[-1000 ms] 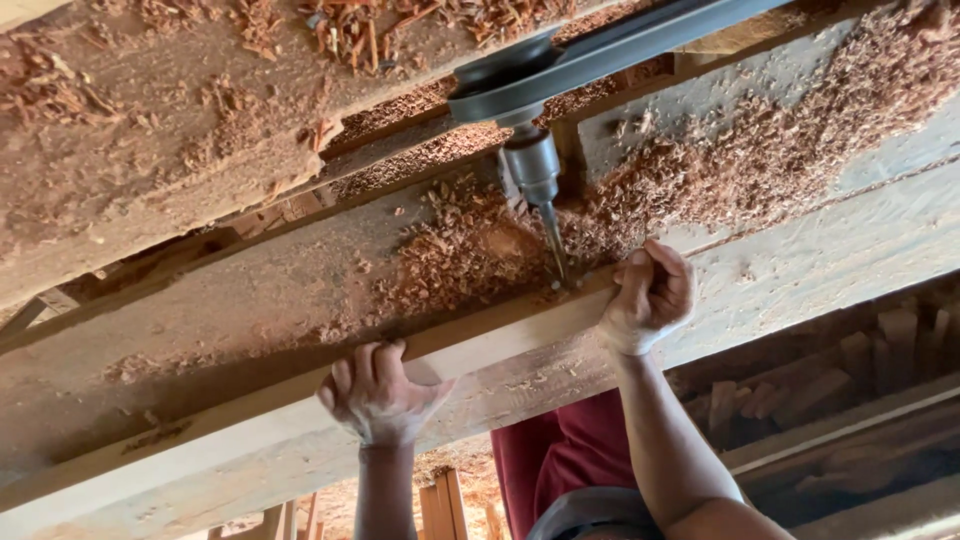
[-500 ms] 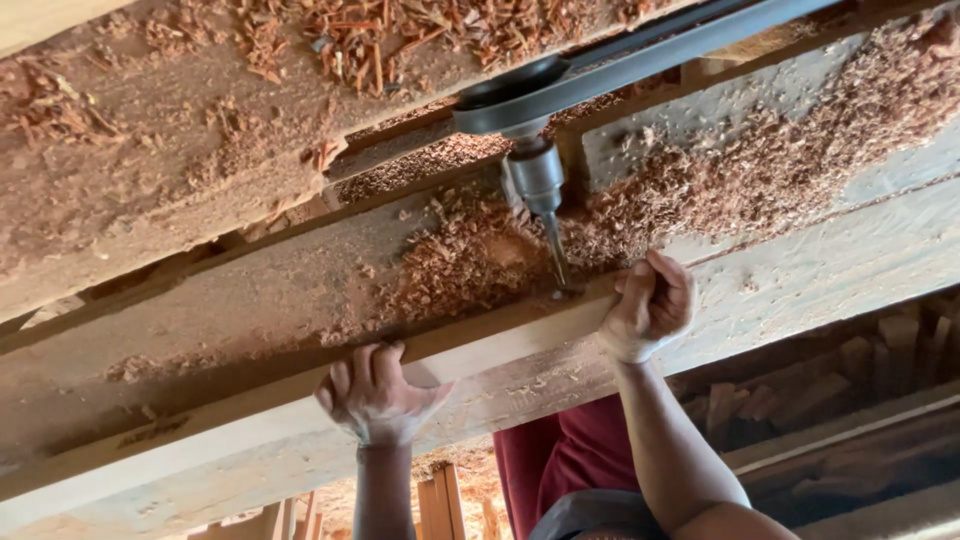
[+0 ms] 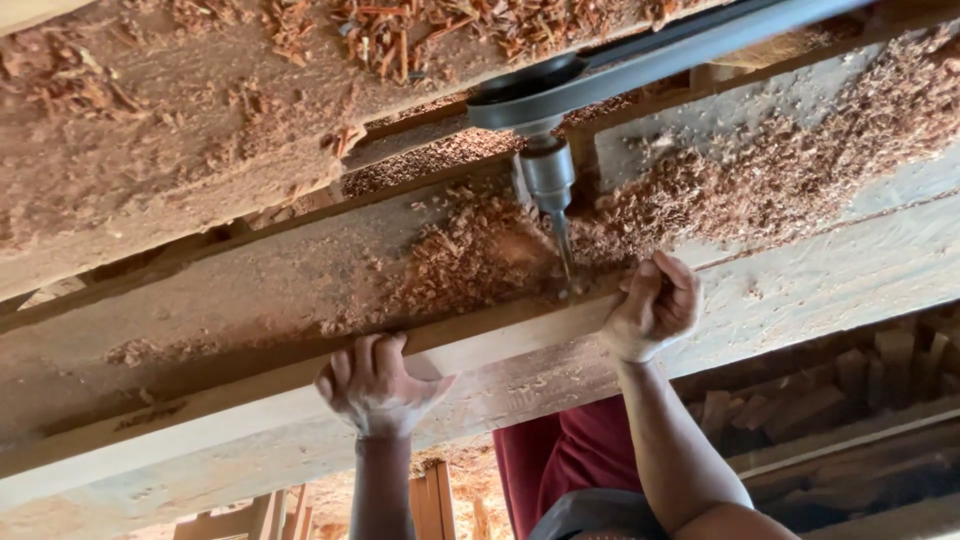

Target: The person drills holes into a wooden plank using a stationary drill press.

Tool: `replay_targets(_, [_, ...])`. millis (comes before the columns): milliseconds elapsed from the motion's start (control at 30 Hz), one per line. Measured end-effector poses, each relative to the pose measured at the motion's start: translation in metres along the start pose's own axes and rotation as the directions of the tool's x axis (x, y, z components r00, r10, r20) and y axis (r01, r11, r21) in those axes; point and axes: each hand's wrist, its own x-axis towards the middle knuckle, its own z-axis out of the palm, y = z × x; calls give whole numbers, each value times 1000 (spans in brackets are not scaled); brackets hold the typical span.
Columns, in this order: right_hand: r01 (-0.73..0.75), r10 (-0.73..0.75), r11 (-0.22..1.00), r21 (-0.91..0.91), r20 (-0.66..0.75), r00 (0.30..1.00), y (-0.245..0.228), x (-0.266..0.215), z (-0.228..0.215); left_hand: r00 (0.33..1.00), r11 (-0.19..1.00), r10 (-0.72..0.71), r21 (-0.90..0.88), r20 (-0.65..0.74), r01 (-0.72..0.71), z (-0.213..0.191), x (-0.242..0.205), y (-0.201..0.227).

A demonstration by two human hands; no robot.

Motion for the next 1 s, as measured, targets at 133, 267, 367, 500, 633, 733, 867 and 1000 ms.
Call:
replay_targets(133, [8, -8, 1000, 30, 23, 1000, -1, 4, 2, 1000, 1000, -4, -5, -9, 4, -8, 6, 3])
replay_targets(267, [-22, 22, 1000, -11, 26, 999, 2, 5, 0, 1000, 1000, -1, -19, -28, 1, -5, 6, 2])
replay_targets(367, [10, -10, 1000, -10, 52, 999, 4, 7, 0, 998, 1000, 8, -19, -67, -9, 16, -6, -5])
replay_targets(500, [22, -20, 999, -35, 54, 998, 3, 9, 3, 992, 1000, 23, -5, -121, -24, 26, -11, -10])
replay_targets(633, [-10, 12, 999, -52, 57, 998, -1, 19, 11, 990, 1000, 8, -11, -138, -10, 18, -1, -1])
replay_targets(733, [-10, 15, 993, -116, 43, 999, 2, 29, 17, 986, 1000, -3, -20, -165, 0, 12, 16, 4])
replay_targets(867, [-26, 37, 997, -70, 151, 988, 2, 34, 14, 986, 999, -44, -34, -158, 39, 16, 6, 7])
replay_targets(1000, [-80, 72, 996, 25, 234, 970, 0, 37, 11, 987, 999, -33, -44, -158, 26, 1, 17, 16])
